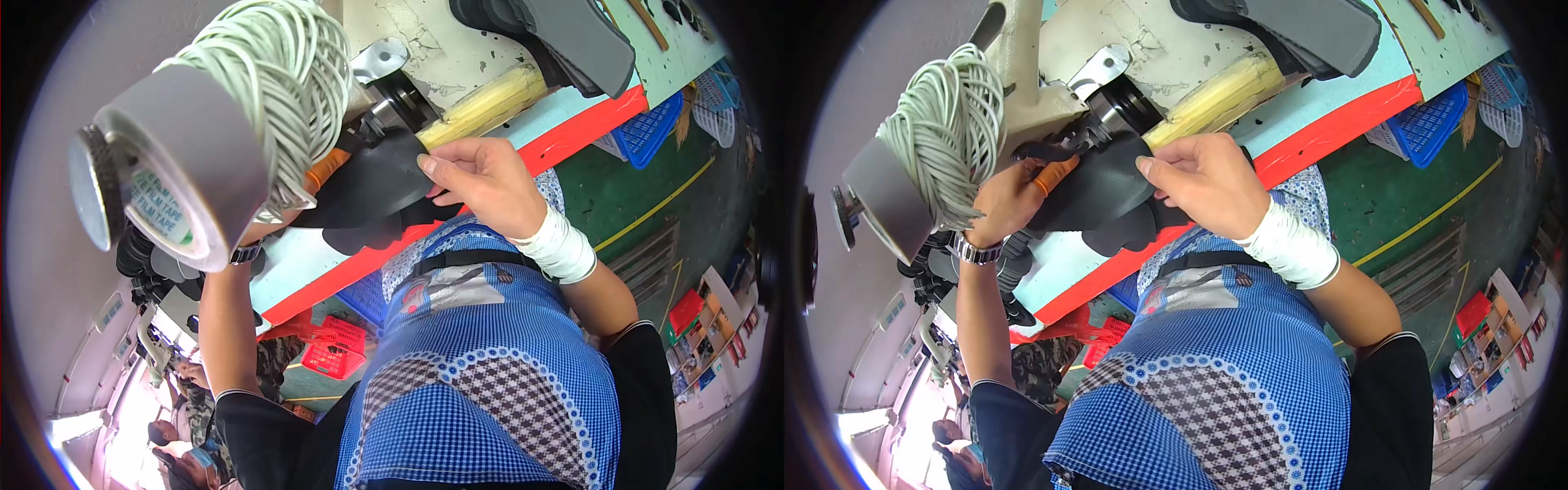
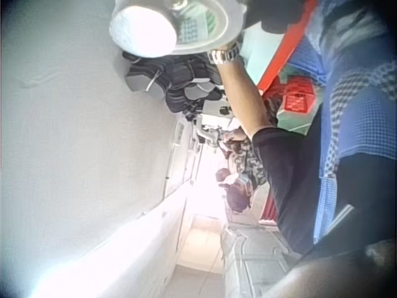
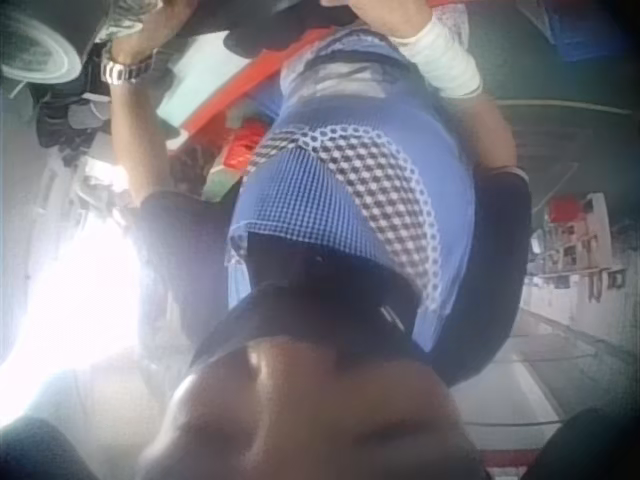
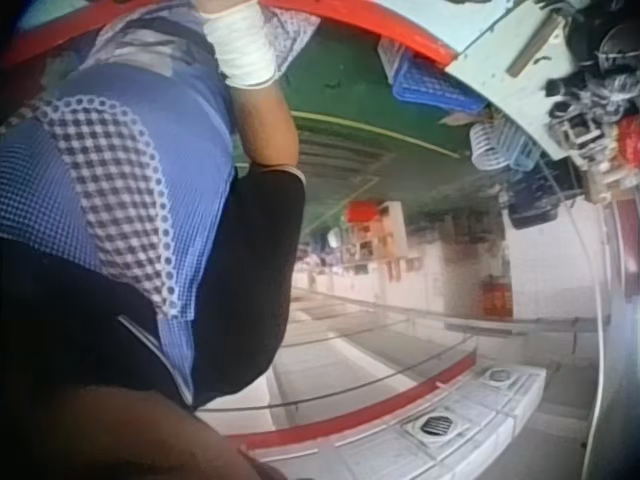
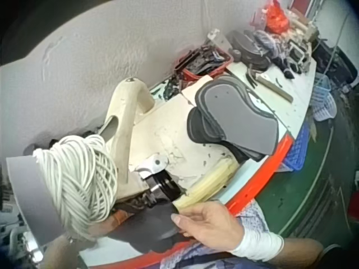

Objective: The person feeds shoe material pieces through a skiving machine, secures a stack of shoe components with an elastic band, and then separates and sorts the shoe pieces by hand.

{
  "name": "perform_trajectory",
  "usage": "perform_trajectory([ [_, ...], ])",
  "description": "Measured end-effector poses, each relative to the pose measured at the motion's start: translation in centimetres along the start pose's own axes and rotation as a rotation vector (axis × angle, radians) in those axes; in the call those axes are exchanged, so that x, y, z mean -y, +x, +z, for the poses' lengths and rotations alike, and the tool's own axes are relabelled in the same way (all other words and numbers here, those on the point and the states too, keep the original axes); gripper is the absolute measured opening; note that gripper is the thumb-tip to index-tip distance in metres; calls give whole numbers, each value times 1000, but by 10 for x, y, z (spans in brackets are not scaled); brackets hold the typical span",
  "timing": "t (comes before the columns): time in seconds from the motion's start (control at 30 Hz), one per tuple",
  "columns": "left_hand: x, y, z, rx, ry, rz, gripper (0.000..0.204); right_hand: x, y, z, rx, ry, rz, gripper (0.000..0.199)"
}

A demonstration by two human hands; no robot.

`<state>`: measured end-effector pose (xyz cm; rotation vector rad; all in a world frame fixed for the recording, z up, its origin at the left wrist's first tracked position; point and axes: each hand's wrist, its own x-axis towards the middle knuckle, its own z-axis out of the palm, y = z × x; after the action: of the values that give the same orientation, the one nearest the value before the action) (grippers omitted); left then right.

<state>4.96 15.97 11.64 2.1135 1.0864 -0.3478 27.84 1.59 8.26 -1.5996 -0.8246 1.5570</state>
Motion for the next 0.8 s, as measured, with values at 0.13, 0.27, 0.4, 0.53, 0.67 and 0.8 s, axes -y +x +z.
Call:
perform_trajectory([
  [0.13,0,7,19,-121,-60,151,37,-3,-3,5,65,359,298,32],
  [0.27,-18,7,4,134,-191,-366,39,4,2,2,101,462,382,28],
  [0.4,-25,10,-6,207,98,-403,34,5,3,2,152,581,488,27],
  [0.53,49,-5,-15,617,-754,-187,23,7,-12,19,358,586,510,28],
  [0.67,13,-5,30,-77,-120,-388,31,1,-4,24,175,637,537,29],
  [0.8,22,-8,30,-11,-75,-391,33,1,3,26,116,557,423,25],
])
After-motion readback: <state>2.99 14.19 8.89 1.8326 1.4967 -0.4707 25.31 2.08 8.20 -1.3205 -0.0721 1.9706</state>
